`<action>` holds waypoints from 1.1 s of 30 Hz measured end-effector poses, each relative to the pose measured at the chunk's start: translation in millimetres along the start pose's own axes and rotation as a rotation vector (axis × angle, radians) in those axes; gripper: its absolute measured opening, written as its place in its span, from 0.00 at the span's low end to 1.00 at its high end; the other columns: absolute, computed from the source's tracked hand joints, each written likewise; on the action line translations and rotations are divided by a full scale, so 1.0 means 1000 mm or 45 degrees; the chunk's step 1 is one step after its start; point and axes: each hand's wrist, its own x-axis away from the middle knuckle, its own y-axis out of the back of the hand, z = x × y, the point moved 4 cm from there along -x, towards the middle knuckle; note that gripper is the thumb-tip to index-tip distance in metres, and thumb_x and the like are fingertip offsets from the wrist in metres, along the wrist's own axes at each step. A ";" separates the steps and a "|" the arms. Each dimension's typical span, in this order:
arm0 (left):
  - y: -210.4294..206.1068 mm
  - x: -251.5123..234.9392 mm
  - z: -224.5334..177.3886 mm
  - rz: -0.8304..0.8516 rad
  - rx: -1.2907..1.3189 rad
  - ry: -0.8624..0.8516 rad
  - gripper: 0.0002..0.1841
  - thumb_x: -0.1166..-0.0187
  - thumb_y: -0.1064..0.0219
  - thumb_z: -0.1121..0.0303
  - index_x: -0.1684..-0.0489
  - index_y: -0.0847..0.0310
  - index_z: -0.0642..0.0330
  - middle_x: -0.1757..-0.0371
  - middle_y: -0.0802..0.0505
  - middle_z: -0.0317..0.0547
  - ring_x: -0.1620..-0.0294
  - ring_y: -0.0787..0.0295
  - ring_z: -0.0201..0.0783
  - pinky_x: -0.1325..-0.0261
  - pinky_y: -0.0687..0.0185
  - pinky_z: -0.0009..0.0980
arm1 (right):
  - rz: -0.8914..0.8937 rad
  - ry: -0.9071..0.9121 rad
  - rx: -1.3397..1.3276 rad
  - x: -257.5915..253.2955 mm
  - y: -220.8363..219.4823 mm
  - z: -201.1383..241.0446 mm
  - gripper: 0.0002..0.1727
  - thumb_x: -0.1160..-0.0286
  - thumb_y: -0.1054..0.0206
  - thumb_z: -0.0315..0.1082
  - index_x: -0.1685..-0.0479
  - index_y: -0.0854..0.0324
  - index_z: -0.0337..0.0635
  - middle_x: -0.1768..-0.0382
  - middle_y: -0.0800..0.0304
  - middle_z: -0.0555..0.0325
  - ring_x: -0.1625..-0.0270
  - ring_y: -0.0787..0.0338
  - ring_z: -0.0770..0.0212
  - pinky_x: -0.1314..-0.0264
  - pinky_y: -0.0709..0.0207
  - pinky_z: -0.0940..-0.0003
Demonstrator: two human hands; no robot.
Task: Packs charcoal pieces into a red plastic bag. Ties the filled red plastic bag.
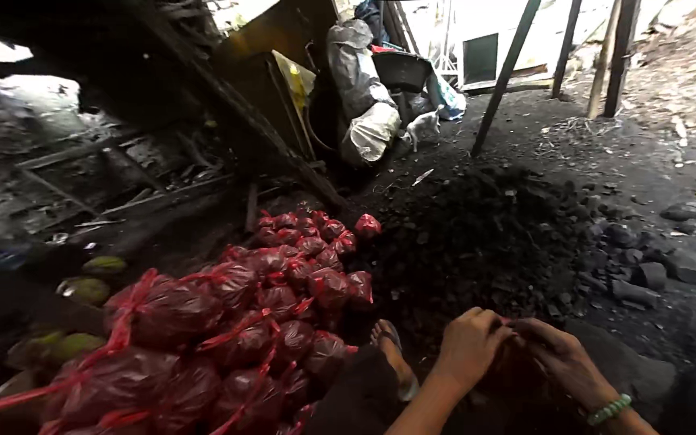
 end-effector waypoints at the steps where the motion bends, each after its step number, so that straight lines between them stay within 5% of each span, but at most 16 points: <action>1: -0.005 0.001 -0.003 -0.028 -0.100 -0.058 0.19 0.15 0.35 0.59 0.46 0.12 0.69 0.50 0.08 0.60 0.51 0.07 0.53 0.45 0.13 0.48 | 0.063 -0.091 -0.056 -0.002 0.004 -0.005 0.14 0.21 0.37 0.34 0.48 0.10 0.35 0.55 0.05 0.57 0.52 0.09 0.75 0.43 0.16 0.77; 4: -0.015 0.003 -0.009 -0.015 -0.114 -0.191 0.16 0.14 0.38 0.63 0.54 0.11 0.71 0.52 0.09 0.62 0.54 0.07 0.53 0.49 0.11 0.46 | 0.106 -0.040 -0.013 -0.003 0.007 -0.013 0.13 0.23 0.38 0.31 0.53 0.09 0.33 0.43 0.07 0.51 0.41 0.09 0.68 0.34 0.17 0.73; 6: -0.011 0.003 -0.009 0.248 0.288 0.046 0.17 0.12 0.40 0.65 0.49 0.12 0.73 0.52 0.09 0.56 0.52 0.12 0.44 0.43 0.18 0.38 | 0.084 0.098 0.086 0.000 0.005 -0.012 0.13 0.25 0.39 0.28 0.57 0.08 0.34 0.36 0.09 0.44 0.34 0.09 0.55 0.30 0.17 0.62; 7: -0.012 0.003 -0.005 0.346 0.564 0.202 0.15 0.11 0.41 0.66 0.49 0.14 0.71 0.59 0.12 0.47 0.62 0.19 0.33 0.54 0.23 0.29 | 0.047 0.142 0.123 0.003 0.004 -0.010 0.12 0.26 0.38 0.28 0.58 0.07 0.35 0.38 0.08 0.44 0.36 0.07 0.54 0.32 0.15 0.61; 9: -0.019 0.006 0.003 0.350 1.132 0.433 0.10 0.11 0.42 0.69 0.54 0.17 0.66 0.73 0.18 0.32 0.79 0.27 0.21 0.73 0.29 0.18 | -0.029 0.175 0.109 0.006 0.007 -0.005 0.11 0.27 0.31 0.36 0.58 0.07 0.38 0.41 0.06 0.49 0.40 0.07 0.62 0.37 0.13 0.69; 11: -0.023 0.006 0.001 0.268 1.441 0.490 0.09 0.11 0.43 0.71 0.57 0.18 0.63 0.77 0.19 0.29 0.82 0.28 0.20 0.75 0.28 0.17 | -0.025 0.094 -0.002 0.006 0.015 0.002 0.21 0.41 0.19 0.47 0.58 0.10 0.38 0.40 0.10 0.51 0.40 0.11 0.69 0.38 0.17 0.76; 13: -0.021 0.004 -0.002 0.214 1.428 0.431 0.09 0.12 0.43 0.73 0.57 0.16 0.63 0.77 0.18 0.28 0.82 0.29 0.19 0.76 0.29 0.17 | -0.083 -0.008 -0.086 0.003 0.018 0.009 0.27 0.49 0.16 0.54 0.65 0.13 0.37 0.52 0.14 0.57 0.50 0.16 0.77 0.47 0.20 0.83; 16: -0.008 0.003 -0.012 0.216 1.017 0.268 0.09 0.14 0.41 0.72 0.49 0.15 0.66 0.65 0.14 0.32 0.77 0.28 0.18 0.73 0.31 0.15 | -0.210 -0.062 -0.133 -0.004 0.020 0.018 0.19 0.29 0.29 0.44 0.75 0.14 0.34 0.68 0.16 0.61 0.64 0.19 0.81 0.60 0.24 0.86; 19: 0.016 0.002 -0.029 0.043 0.219 -0.144 0.12 0.17 0.36 0.69 0.50 0.07 0.66 0.55 0.09 0.49 0.57 0.13 0.34 0.48 0.17 0.29 | -0.337 0.277 0.196 -0.015 0.021 0.036 0.17 0.27 0.32 0.38 0.81 0.14 0.37 0.77 0.15 0.58 0.68 0.16 0.70 0.57 0.20 0.77; 21: 0.022 0.004 -0.037 -0.167 -0.135 -0.362 0.11 0.19 0.35 0.68 0.59 0.06 0.63 0.63 0.08 0.49 0.65 0.09 0.40 0.58 0.11 0.38 | -0.335 0.567 0.501 -0.018 0.024 0.052 0.13 0.30 0.33 0.39 0.79 0.13 0.43 0.75 0.11 0.56 0.65 0.09 0.60 0.47 0.15 0.61; 24: 0.026 0.008 -0.017 -0.357 -0.342 -0.429 0.12 0.20 0.37 0.66 0.68 0.10 0.62 0.72 0.12 0.45 0.74 0.12 0.41 0.71 0.13 0.40 | -0.302 0.676 0.649 -0.015 0.048 0.058 0.15 0.27 0.37 0.42 0.75 0.11 0.46 0.72 0.10 0.57 0.62 0.08 0.57 0.45 0.15 0.56; 28: 0.020 0.014 0.006 -0.169 -0.265 -0.175 0.15 0.18 0.36 0.62 0.58 0.10 0.68 0.63 0.08 0.55 0.63 0.08 0.50 0.57 0.11 0.49 | -0.269 0.502 0.705 0.011 0.076 0.024 0.20 0.27 0.38 0.42 0.85 0.17 0.42 0.77 0.13 0.54 0.68 0.09 0.53 0.57 0.14 0.54; 31: 0.019 0.022 -0.019 0.113 0.315 0.052 0.19 0.19 0.34 0.59 0.41 0.16 0.66 0.46 0.13 0.53 0.55 0.13 0.37 0.51 0.14 0.34 | -0.151 0.276 0.648 0.028 0.076 0.006 0.18 0.30 0.36 0.40 0.85 0.17 0.40 0.78 0.14 0.53 0.70 0.10 0.53 0.62 0.15 0.53; 33: 0.019 0.026 -0.040 0.309 0.829 0.143 0.21 0.21 0.35 0.60 0.35 0.22 0.64 0.39 0.18 0.49 0.54 0.12 0.33 0.53 0.11 0.30 | 0.017 0.070 0.546 0.037 0.080 -0.011 0.20 0.25 0.34 0.44 0.75 0.12 0.36 0.71 0.11 0.47 0.67 0.09 0.49 0.63 0.15 0.47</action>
